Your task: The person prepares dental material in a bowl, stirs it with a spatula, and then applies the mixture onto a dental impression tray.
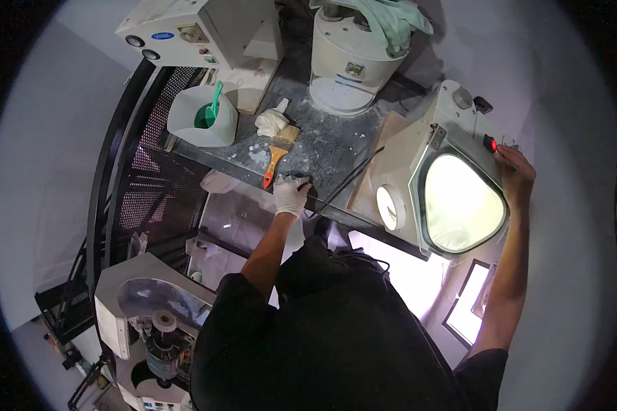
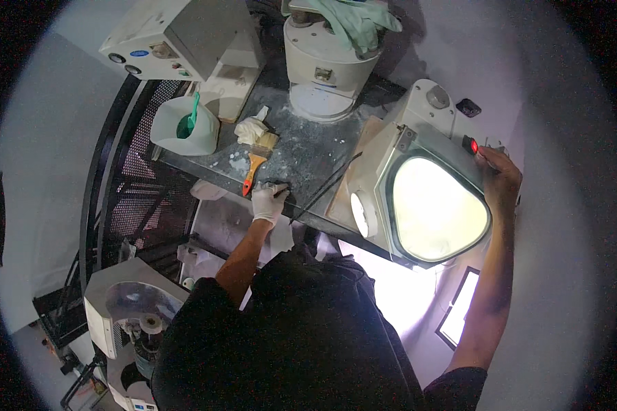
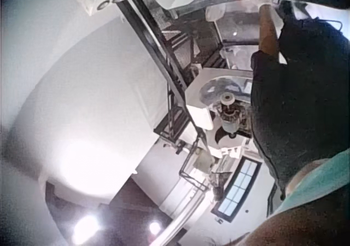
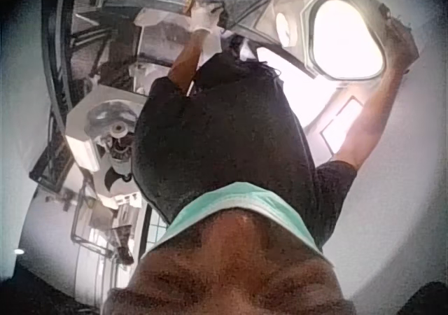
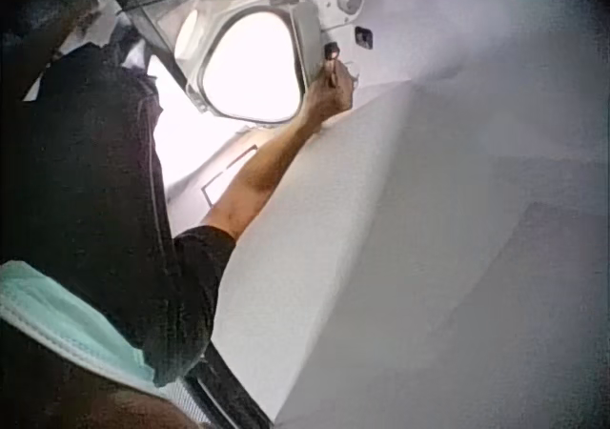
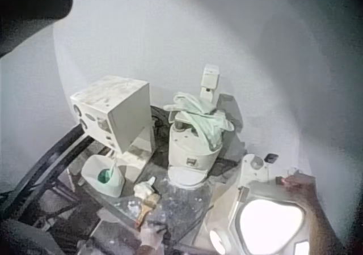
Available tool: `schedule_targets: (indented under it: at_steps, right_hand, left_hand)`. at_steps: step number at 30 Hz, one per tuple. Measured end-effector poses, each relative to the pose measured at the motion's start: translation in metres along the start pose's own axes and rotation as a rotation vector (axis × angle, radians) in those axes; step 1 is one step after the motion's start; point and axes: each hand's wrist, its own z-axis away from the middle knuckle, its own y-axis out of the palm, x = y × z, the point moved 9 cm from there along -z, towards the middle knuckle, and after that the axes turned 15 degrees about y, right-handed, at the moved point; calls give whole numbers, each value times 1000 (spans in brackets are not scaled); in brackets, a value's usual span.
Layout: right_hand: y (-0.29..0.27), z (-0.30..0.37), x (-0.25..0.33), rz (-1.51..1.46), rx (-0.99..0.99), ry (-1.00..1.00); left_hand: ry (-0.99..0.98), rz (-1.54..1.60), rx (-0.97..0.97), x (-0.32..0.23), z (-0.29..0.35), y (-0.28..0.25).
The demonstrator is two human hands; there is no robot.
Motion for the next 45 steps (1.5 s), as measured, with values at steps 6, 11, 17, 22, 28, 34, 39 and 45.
schedule_targets:
  at_steps: [6,11,17,22,28,34,39,45]
  right_hand:
    - [8,-3,6,-36,38,-80]
    - [10,-1,20,84,21,-60]
    - [9,-6,40,168,62,-195]
    - [3,0,67,352,-56,-366]
    - [80,104,209,-285,131,-171]
    - [249,197,274,-161,758,-305]
    - [283,224,297,-90,762,-474]
    - [375,170,287,37,648,-257]
  left_hand:
    - [80,-25,-40,-7,-1,0]
    - [115,-72,93,-10,-2,3]
    - [-240,399,0,33,9,14]
    - [-657,1166,-300,50,7,33]
    - [-878,1651,-549,7,-16,13]
    - [-711,1687,-653,4,-27,2]
    - [-760,1504,-885,31,19,-35]
    - [-478,1441,-828,6,30,-83]
